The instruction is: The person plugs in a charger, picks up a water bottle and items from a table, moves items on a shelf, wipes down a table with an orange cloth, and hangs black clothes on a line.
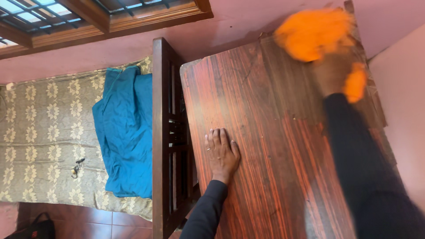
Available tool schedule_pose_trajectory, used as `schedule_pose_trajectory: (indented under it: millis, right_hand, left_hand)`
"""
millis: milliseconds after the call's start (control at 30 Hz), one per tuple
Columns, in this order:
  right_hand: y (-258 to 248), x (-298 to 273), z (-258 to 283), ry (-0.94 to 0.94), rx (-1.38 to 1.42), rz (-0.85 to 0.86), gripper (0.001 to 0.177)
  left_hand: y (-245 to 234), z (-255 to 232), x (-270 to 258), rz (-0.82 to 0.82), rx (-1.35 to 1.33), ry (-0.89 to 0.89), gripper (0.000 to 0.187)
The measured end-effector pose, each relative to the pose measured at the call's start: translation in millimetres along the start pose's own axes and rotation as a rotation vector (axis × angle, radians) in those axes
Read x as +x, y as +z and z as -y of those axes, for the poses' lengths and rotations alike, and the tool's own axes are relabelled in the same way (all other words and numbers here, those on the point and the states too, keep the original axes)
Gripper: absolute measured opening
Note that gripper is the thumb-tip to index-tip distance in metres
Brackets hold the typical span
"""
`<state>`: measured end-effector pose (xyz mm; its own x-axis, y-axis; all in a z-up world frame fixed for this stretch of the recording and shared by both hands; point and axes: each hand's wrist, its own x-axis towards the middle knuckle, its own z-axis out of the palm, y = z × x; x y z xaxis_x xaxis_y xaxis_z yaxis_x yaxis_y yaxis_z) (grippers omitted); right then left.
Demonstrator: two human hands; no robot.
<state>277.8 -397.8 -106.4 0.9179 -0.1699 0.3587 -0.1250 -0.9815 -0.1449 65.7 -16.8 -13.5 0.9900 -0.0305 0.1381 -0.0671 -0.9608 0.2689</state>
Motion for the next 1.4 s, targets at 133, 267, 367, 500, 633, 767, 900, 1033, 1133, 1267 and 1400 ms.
schedule_pose_trajectory:
  millis: [133, 267, 367, 500, 633, 767, 900, 1033, 1133, 1267, 1400]
  right_hand:
    - [-41.4, -32.4, -54.2, 0.409, 0.147, 0.001, 0.046]
    - [-43.0, -42.7, -17.1, 0.009, 0.141, -0.236, 0.064]
    - [-32.6, -54.2, 63.3, -0.24, 0.334, -0.052, 0.051]
    - [-54.7, -85.0, 172.4, -0.245, 0.245, 0.067, 0.052]
    - [-49.8, -131.1, 241.3, -0.6, 0.52, 0.103, 0.037]
    - [-64.8, -249.1, 266.3, -0.776, 0.873, 0.498, 0.042]
    - [-80.7, -316.1, 210.9, -0.796, 1.162, 0.943, 0.042]
    - [-104.5, -304.3, 175.7, 0.011, 1.707, 0.895, 0.037]
    - [-159.1, -294.4, 180.8, -0.391, 1.094, 0.392, 0.047]
    - [-214.0, -352.0, 207.0, -0.621, 0.499, 0.338, 0.072]
    - [-231.4, -429.3, 204.3, -0.72, 0.732, 0.55, 0.065]
  left_hand:
    - [-0.2, -0.1, -0.2, 0.031, 0.035, -0.013, 0.059]
    - [1.3, -0.3, 0.2, 0.044, 0.039, -0.026, 0.059]
    - [2.4, 2.7, -0.3, 0.052, 0.072, -0.032, 0.058]
    - [1.7, 6.4, -12.0, -0.124, -0.098, -0.019, 0.041]
    - [-18.5, 15.5, -20.1, -0.382, -0.388, -0.165, 0.029]
    - [-66.1, 32.3, -31.0, -0.549, -0.461, -0.178, 0.028]
    - [-114.8, 41.9, -52.6, -0.482, -0.492, -0.141, 0.019]
    - [-138.1, 43.8, -85.7, -0.427, -0.37, -0.003, 0.018]
    - [-144.3, 40.9, -123.0, -0.363, -0.359, 0.087, 0.024]
    - [-149.3, 36.2, -166.4, -0.307, -0.335, 0.099, 0.027]
    - [-156.4, 37.5, -215.9, -0.198, -0.338, 0.093, 0.029]
